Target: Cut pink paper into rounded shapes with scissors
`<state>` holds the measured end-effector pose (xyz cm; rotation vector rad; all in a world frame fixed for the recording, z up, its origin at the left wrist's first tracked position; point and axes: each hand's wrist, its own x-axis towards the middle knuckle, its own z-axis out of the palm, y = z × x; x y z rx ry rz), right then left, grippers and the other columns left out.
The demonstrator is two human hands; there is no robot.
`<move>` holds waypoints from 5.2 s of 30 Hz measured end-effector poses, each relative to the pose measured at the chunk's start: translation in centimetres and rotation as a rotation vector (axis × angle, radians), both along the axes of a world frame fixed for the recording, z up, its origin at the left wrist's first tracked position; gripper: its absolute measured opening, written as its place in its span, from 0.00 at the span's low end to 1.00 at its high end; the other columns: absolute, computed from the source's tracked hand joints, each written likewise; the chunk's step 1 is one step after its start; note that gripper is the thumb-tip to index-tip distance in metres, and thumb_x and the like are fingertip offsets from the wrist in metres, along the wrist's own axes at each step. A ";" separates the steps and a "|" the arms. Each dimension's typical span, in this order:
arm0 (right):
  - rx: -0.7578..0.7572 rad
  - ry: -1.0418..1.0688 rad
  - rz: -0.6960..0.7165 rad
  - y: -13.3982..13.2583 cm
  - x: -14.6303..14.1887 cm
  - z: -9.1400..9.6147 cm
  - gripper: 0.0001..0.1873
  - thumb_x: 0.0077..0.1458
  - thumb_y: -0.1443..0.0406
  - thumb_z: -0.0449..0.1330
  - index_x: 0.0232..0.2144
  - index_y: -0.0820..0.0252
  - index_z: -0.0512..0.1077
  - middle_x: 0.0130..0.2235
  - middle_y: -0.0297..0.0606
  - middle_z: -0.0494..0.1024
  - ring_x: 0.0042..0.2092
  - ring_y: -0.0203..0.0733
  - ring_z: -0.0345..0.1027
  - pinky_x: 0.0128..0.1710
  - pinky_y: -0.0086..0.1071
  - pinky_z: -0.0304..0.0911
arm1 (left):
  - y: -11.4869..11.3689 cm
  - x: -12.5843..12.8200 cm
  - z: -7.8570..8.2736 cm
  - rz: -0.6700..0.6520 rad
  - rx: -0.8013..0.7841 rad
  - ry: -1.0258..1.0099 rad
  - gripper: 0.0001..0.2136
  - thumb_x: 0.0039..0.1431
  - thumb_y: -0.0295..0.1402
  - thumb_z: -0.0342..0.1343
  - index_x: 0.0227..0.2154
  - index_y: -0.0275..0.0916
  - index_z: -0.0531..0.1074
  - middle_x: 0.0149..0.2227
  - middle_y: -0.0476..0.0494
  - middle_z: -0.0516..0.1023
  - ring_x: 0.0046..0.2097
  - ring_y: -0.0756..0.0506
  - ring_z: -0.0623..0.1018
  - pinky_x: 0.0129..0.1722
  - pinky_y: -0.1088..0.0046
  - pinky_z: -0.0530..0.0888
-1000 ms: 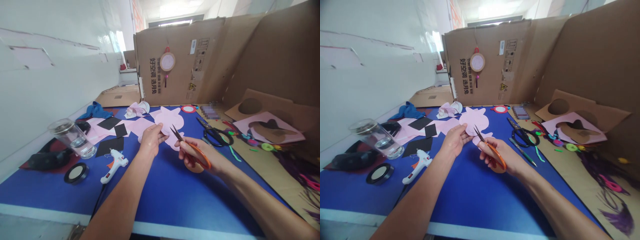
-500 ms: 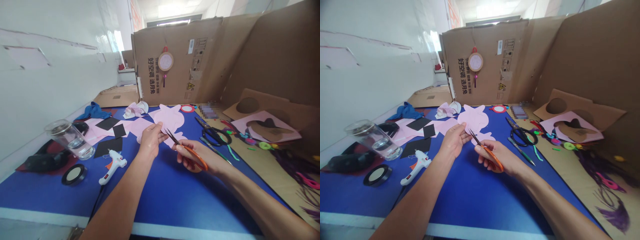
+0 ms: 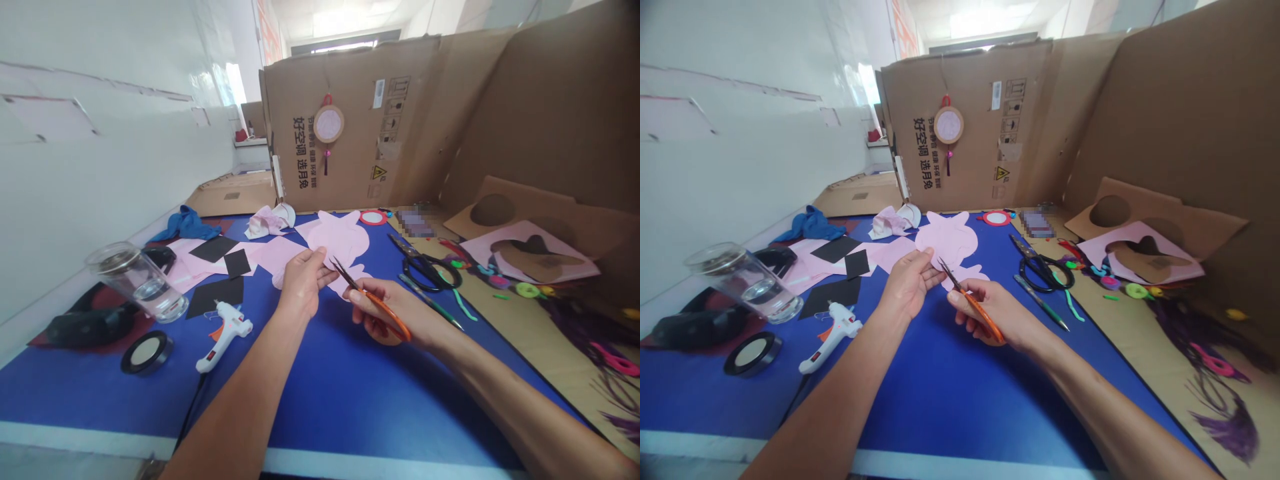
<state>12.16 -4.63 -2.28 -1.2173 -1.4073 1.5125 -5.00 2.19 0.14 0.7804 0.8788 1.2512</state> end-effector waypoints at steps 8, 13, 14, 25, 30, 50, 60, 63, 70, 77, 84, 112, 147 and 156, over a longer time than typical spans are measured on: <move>0.064 -0.078 -0.036 0.1 -0.2 0.4 0.25 0.56 0.44 0.71 0.39 0.57 0.74 0.28 0.32 0.77 0.24 0.34 0.66 0.21 0.25 0.57 | -0.1 0.2 0.1 0.014 0.026 0.037 0.06 0.58 0.26 0.63 0.39 0.36 0.76 0.33 0.41 0.85 0.33 0.45 0.84 0.39 0.68 0.81; 0.097 -0.091 -0.074 0.0 -0.4 1.1 0.25 0.53 0.45 0.73 0.37 0.58 0.75 0.28 0.32 0.76 0.25 0.35 0.66 0.23 0.27 0.58 | -0.2 0.4 -0.1 -0.027 0.105 0.049 0.12 0.56 0.25 0.63 0.44 0.36 0.75 0.39 0.37 0.86 0.35 0.43 0.85 0.42 0.65 0.81; 0.101 -0.088 -0.082 -0.1 -0.4 1.2 0.25 0.52 0.45 0.73 0.37 0.58 0.75 0.28 0.33 0.76 0.25 0.35 0.67 0.23 0.28 0.59 | -0.2 0.4 -0.2 -0.039 0.115 0.047 0.13 0.56 0.25 0.63 0.44 0.36 0.75 0.40 0.36 0.86 0.35 0.43 0.85 0.42 0.64 0.81; 0.107 -0.041 -0.118 -0.2 -0.4 1.8 0.26 0.47 0.45 0.76 0.37 0.58 0.78 0.28 0.33 0.76 0.25 0.37 0.67 0.26 0.31 0.63 | -0.3 0.4 -0.2 -0.077 0.085 0.147 0.08 0.59 0.28 0.64 0.41 0.35 0.77 0.34 0.37 0.84 0.31 0.43 0.84 0.34 0.68 0.80; 0.132 -0.026 -0.116 0.1 -0.3 1.6 0.26 0.46 0.46 0.76 0.38 0.58 0.80 0.29 0.33 0.75 0.29 0.39 0.67 0.28 0.32 0.65 | -0.5 0.4 0.1 -0.104 0.093 0.220 0.04 0.62 0.29 0.62 0.39 0.34 0.78 0.33 0.36 0.85 0.29 0.45 0.83 0.31 0.71 0.78; 0.462 -0.482 -0.194 0.8 0.8 -0.2 0.18 0.60 0.48 0.67 0.38 0.56 0.80 0.29 0.31 0.73 0.31 0.41 0.60 0.32 0.32 0.54 | -0.3 0.0 0.3 -0.056 0.169 0.378 0.03 0.60 0.28 0.62 0.34 0.37 0.81 0.34 0.38 0.85 0.29 0.45 0.82 0.28 0.72 0.74; 0.383 -0.305 -0.148 1.2 1.1 -0.2 0.22 0.54 0.46 0.71 0.39 0.57 0.80 0.31 0.33 0.77 0.33 0.42 0.65 0.33 0.33 0.60 | -0.1 -0.1 0.2 -0.086 0.185 0.434 0.05 0.58 0.28 0.62 0.32 0.37 0.83 0.36 0.36 0.86 0.32 0.46 0.81 0.29 0.73 0.75; 0.302 -0.204 -0.112 1.0 0.8 0.4 0.24 0.52 0.45 0.72 0.37 0.59 0.79 0.29 0.31 0.73 0.30 0.38 0.62 0.31 0.31 0.58 | -0.1 -0.1 0.2 -0.092 0.190 0.457 0.06 0.59 0.29 0.61 0.31 0.36 0.82 0.35 0.37 0.85 0.32 0.47 0.80 0.29 0.75 0.75; 0.153 -0.083 -0.095 0.7 0.8 1.0 0.31 0.48 0.44 0.75 0.42 0.62 0.78 0.28 0.30 0.71 0.25 0.33 0.56 0.25 0.30 0.55 | -0.2 -0.1 0.3 -0.122 0.189 0.478 0.06 0.60 0.29 0.59 0.29 0.36 0.80 0.33 0.41 0.83 0.30 0.49 0.79 0.28 0.76 0.74; 0.165 -0.090 -0.093 0.7 0.7 1.0 0.29 0.48 0.44 0.75 0.39 0.61 0.78 0.27 0.29 0.70 0.25 0.33 0.55 0.25 0.30 0.52 | -0.2 0.2 0.1 -0.127 0.182 0.463 0.07 0.62 0.30 0.59 0.29 0.35 0.79 0.30 0.42 0.82 0.29 0.49 0.78 0.27 0.76 0.73; 0.229 -0.091 -0.087 1.0 0.8 0.7 0.27 0.48 0.46 0.75 0.36 0.62 0.77 0.27 0.28 0.67 0.29 0.35 0.53 0.29 0.31 0.49 | -0.5 0.3 0.2 -0.121 0.182 0.457 0.07 0.63 0.28 0.59 0.30 0.34 0.79 0.30 0.41 0.82 0.28 0.49 0.78 0.27 0.76 0.74; 0.245 -0.127 -0.105 1.2 1.0 0.5 0.27 0.46 0.46 0.76 0.39 0.62 0.84 0.29 0.31 0.70 0.32 0.38 0.56 0.32 0.32 0.52 | -0.4 0.1 0.0 -0.158 0.102 0.256 0.04 0.62 0.26 0.62 0.31 0.34 0.78 0.28 0.44 0.80 0.27 0.51 0.78 0.28 0.76 0.76; 0.287 -0.153 -0.070 1.2 1.4 0.4 0.24 0.52 0.47 0.73 0.39 0.61 0.84 0.29 0.31 0.73 0.32 0.39 0.57 0.32 0.33 0.50 | -0.3 0.0 -0.1 -0.186 0.094 0.239 0.05 0.60 0.29 0.66 0.30 0.33 0.78 0.29 0.42 0.81 0.27 0.50 0.79 0.29 0.75 0.76; 0.325 -0.186 -0.060 1.3 1.5 0.4 0.26 0.53 0.44 0.71 0.37 0.61 0.84 0.29 0.31 0.72 0.32 0.39 0.58 0.32 0.33 0.51 | -0.3 0.0 -0.2 -0.183 0.093 0.229 0.04 0.61 0.28 0.65 0.31 0.33 0.78 0.29 0.42 0.81 0.27 0.50 0.79 0.29 0.75 0.76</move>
